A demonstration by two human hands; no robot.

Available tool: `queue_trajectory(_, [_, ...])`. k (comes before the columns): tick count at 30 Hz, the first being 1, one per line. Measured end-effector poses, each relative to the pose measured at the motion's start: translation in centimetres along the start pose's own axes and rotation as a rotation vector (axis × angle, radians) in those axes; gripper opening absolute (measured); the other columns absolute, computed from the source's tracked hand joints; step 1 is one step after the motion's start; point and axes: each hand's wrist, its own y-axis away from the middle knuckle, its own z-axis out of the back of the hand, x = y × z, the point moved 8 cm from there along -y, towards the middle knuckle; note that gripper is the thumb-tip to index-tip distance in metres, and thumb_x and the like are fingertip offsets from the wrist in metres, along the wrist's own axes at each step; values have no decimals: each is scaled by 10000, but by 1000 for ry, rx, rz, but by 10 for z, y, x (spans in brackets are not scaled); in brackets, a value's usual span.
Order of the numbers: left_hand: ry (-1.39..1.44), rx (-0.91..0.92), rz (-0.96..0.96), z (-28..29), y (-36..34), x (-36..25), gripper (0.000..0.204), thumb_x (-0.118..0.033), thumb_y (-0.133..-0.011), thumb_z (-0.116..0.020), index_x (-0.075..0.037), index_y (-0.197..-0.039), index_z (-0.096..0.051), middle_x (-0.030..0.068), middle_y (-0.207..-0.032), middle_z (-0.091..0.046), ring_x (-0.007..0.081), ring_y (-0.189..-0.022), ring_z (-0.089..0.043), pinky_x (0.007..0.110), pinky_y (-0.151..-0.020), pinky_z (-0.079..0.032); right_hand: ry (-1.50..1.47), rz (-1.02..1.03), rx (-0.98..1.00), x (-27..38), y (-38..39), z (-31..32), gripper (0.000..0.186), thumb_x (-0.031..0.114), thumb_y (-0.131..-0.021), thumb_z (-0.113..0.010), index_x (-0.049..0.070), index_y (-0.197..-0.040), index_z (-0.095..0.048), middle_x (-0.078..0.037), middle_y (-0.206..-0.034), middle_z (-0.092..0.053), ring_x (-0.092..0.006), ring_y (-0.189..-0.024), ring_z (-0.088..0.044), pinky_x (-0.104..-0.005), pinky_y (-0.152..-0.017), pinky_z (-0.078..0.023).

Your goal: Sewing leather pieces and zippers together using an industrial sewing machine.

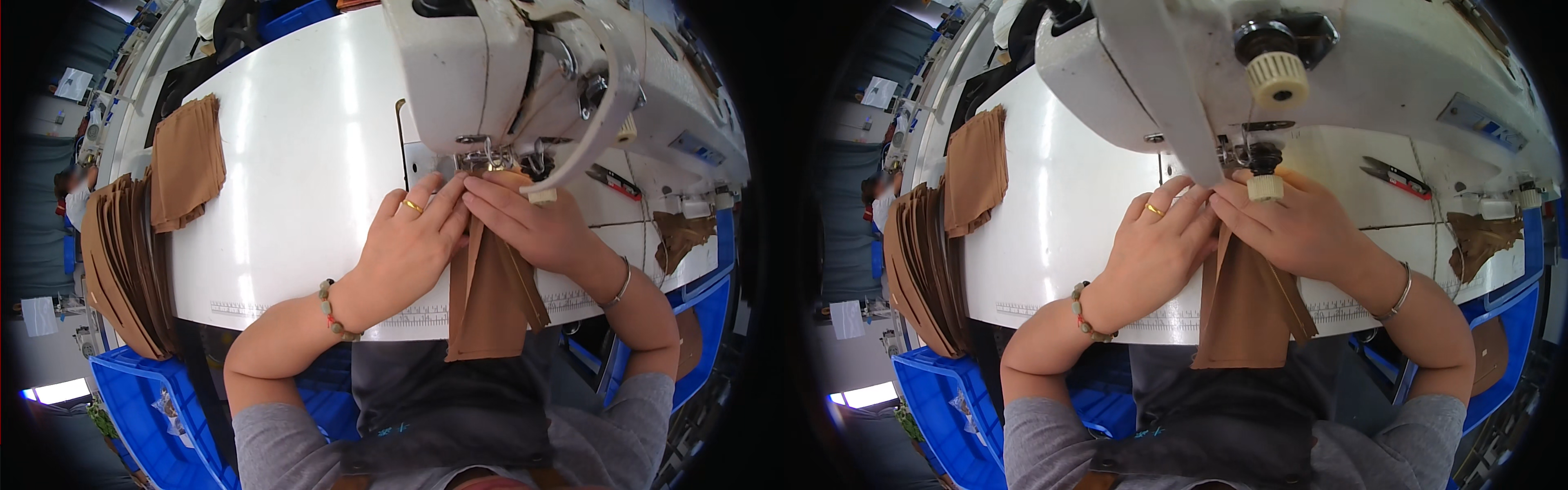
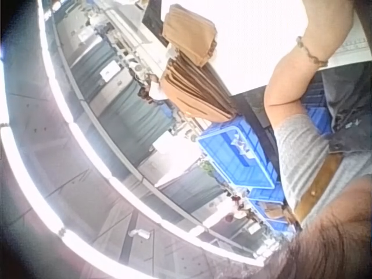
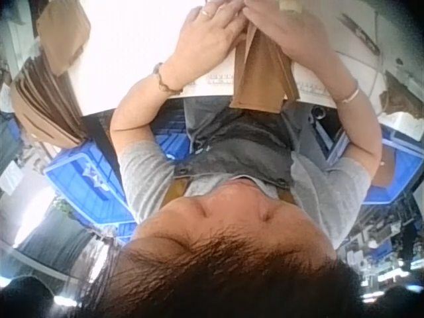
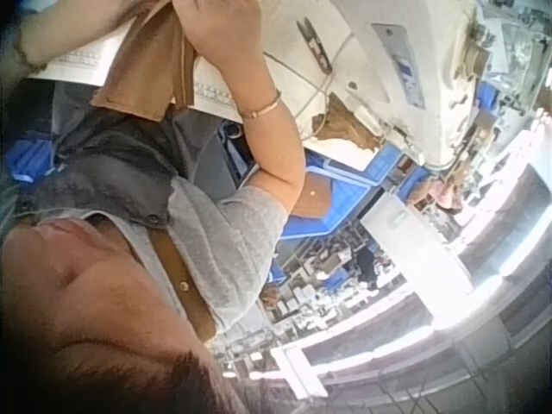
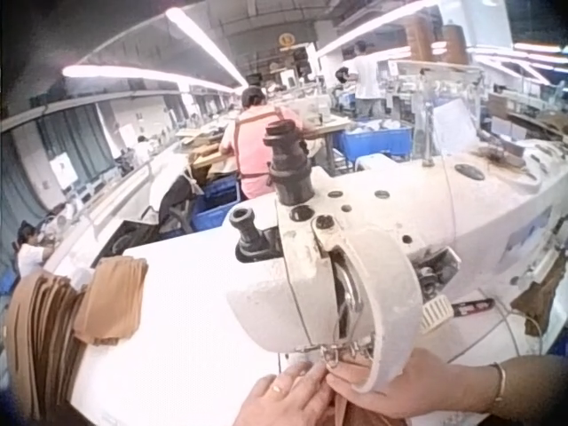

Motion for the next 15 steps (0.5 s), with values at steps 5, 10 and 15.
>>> queue_trajectory(5, [44, -7, 43, -1, -1, 3, 564, -245, -853, -795, -47, -1351, -620, 91, -1368, -641, 288, -1312, -567, 419, -998, -475, 1, -49, 135, -7, 3, -9, 421, 107, -811, -692, 0, -1217, -719, -87, -1089, -753, -245, -957, -732, -426, -949, -571])
queue_trajectory(10, [146, -67, 78, -1, -6, 15, 493, -223, -874, -787, -52, -1308, -629, 107, -1329, -655, 317, -1250, -593, 433, -980, -471, -28, -81, 211, -8, 5, -13, 418, 93, -821, -677, -11, -1224, -706, -99, -1084, -756, -253, -947, -728, -431, -946, -567])
queue_trajectory(15, [311, -189, 284, -14, -35, 67, 289, -177, -888, -776, -36, -1125, -689, 98, -1072, -630, 327, -990, -585, 447, -854, -447, -50, -78, 181, -10, 0, -14, 394, 82, -833, -664, -12, -1214, -698, -97, -1100, -755, -262, -938, -725, -421, -930, -571])
